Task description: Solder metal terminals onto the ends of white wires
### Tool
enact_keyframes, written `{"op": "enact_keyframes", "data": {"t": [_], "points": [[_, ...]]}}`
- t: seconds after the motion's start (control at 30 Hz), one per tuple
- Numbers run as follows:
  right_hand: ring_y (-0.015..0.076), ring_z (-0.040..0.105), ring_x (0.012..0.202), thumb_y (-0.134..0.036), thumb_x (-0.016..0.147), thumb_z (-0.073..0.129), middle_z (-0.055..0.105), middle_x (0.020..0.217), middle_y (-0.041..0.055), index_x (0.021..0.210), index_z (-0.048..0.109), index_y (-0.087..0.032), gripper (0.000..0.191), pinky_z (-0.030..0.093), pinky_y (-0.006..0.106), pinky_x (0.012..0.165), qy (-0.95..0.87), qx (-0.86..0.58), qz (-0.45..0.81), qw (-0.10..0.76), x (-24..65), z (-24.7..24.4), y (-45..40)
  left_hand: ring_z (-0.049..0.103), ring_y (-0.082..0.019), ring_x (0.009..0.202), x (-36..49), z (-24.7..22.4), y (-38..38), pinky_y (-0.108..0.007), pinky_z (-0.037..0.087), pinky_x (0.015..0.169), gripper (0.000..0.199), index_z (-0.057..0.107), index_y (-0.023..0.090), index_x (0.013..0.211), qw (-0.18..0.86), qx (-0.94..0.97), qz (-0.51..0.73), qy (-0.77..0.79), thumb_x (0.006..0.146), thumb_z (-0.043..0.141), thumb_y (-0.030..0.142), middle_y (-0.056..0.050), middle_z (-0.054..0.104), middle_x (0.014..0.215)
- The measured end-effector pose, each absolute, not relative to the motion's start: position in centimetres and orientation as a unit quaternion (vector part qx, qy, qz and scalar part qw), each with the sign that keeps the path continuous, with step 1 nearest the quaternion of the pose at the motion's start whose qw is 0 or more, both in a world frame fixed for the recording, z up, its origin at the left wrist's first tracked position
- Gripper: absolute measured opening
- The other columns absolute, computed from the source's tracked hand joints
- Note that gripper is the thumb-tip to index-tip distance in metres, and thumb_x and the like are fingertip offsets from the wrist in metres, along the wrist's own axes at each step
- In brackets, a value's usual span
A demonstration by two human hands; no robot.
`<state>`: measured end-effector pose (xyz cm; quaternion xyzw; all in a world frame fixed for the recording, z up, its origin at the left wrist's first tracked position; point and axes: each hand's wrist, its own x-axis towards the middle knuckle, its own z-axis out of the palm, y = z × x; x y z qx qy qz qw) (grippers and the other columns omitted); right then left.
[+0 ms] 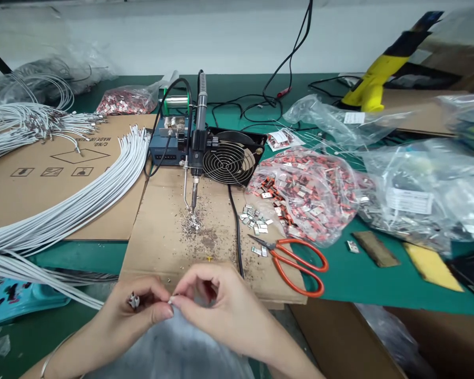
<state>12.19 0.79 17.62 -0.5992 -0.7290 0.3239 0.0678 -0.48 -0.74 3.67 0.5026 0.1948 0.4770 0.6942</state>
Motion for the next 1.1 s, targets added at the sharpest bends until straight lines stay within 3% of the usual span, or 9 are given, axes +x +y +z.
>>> {"op": "enact_keyframes", "data": {"t": [0.27, 0.4, 0.47, 0.53, 0.6, 0.77, 0.87, 1.03, 1.1], "points": [[0.0066, 0.042, 0.05, -0.014, 0.079, 0.062, 0.051, 0.056, -0.0007, 0.066, 0.054, -0.015, 0.016, 0.033, 0.015, 0.046, -0.695, -0.534, 0.33, 0.35, 12.3, 13.7, -0.6, 0.035, -0.007, 0.057, 0.7, 3.5, -0.7, -0.02, 0.029, 0.054, 0.033, 0.06, 0.012, 0.076, 0.726, 0.425, 0.495, 0.217, 0.084, 0.058, 0.044, 0.0, 0.05, 0.063], [0.0054, 0.031, 0.044, -0.024, 0.083, 0.062, 0.039, 0.049, -0.0036, 0.063, 0.051, -0.015, 0.024, 0.026, 0.016, 0.042, -0.617, -0.55, 0.432, 0.36, 13.2, 15.0, 0.5, 0.044, -0.008, 0.063, 0.1, 3.3, -0.5, -0.019, 0.033, 0.058, 0.026, 0.063, 0.015, 0.082, 0.716, 0.455, 0.487, 0.208, 0.087, 0.056, 0.039, -0.001, 0.056, 0.069], [0.0063, 0.037, 0.046, -0.023, 0.083, 0.062, 0.045, 0.052, -0.0029, 0.068, 0.057, -0.018, 0.017, 0.03, 0.016, 0.044, -0.648, -0.558, 0.381, 0.352, 13.7, 16.4, 1.0, 0.049, -0.009, 0.066, -0.4, 3.3, -0.4, -0.019, 0.036, 0.062, 0.026, 0.065, 0.016, 0.086, 0.717, 0.465, 0.48, 0.198, 0.09, 0.052, 0.038, -0.001, 0.06, 0.071], [0.0076, 0.047, 0.054, -0.017, 0.08, 0.065, 0.055, 0.061, -0.0019, 0.081, 0.065, -0.023, 0.006, 0.037, 0.016, 0.048, -0.724, -0.557, 0.3, 0.273, 13.8, 17.6, 1.2, 0.052, -0.01, 0.067, -0.7, 3.3, -0.3, -0.02, 0.038, 0.066, 0.027, 0.066, 0.016, 0.089, 0.723, 0.467, 0.477, 0.178, 0.092, 0.049, 0.037, -0.002, 0.063, 0.069], [0.0084, 0.052, 0.059, -0.015, 0.077, 0.067, 0.059, 0.067, -0.0015, 0.089, 0.067, -0.024, 0.016, 0.04, 0.017, 0.051, -0.778, -0.546, 0.266, 0.162, 13.4, 18.3, 1.2, 0.052, -0.01, 0.067, -0.9, 3.5, -0.1, -0.021, 0.039, 0.067, 0.029, 0.065, 0.015, 0.092, 0.727, 0.469, 0.476, 0.157, 0.093, 0.046, 0.037, -0.002, 0.064, 0.069], [0.0092, 0.058, 0.064, -0.017, 0.083, 0.062, 0.061, 0.068, 0.0002, 0.077, 0.066, -0.018, 0.007, 0.043, 0.02, 0.057, -0.82, -0.507, 0.26, 0.052, 12.3, 18.8, 1.4, 0.048, -0.009, 0.065, -1.1, 4.2, 0.2, -0.021, 0.036, 0.065, 0.034, 0.061, 0.013, 0.082, 0.732, 0.484, 0.458, 0.142, 0.094, 0.043, 0.039, -0.002, 0.061, 0.067], [0.0105, 0.057, 0.062, -0.014, 0.08, 0.063, 0.06, 0.066, 0.0019, 0.075, 0.066, -0.016, 0.006, 0.042, 0.022, 0.055, -0.829, -0.473, 0.285, 0.094, 12.2, 18.0, 1.7, 0.046, -0.009, 0.063, -1.0, 4.5, 0.4, -0.02, 0.035, 0.064, 0.035, 0.057, 0.012, 0.078, 0.762, 0.452, 0.452, 0.108, 0.092, 0.046, 0.043, -0.002, 0.058, 0.062], [0.009, 0.05, 0.054, -0.01, 0.075, 0.064, 0.056, 0.058, 0.0009, 0.067, 0.06, -0.015, 0.011, 0.039, 0.019, 0.05, -0.746, -0.427, 0.404, 0.314, 11.9, 14.9, 1.1, 0.023, -0.003, 0.042, -0.5, 4.3, 0.5, -0.019, 0.022, 0.044, 0.04, 0.055, 0.012, 0.077, 0.829, 0.363, 0.425, 0.033, 0.086, 0.052, 0.05, 0.0, 0.054, 0.056], [0.0095, 0.05, 0.055, -0.016, 0.076, 0.067, 0.056, 0.062, 0.0016, 0.072, 0.063, -0.016, 0.006, 0.038, 0.02, 0.05, -0.733, -0.447, 0.41, 0.308, 12.4, 14.9, 1.0, 0.021, -0.002, 0.041, -0.6, 3.9, 0.5, -0.018, 0.018, 0.042, 0.034, 0.058, 0.012, 0.078, 0.832, 0.35, 0.426, 0.055, 0.085, 0.057, 0.045, -0.001, 0.058, 0.06]]}}
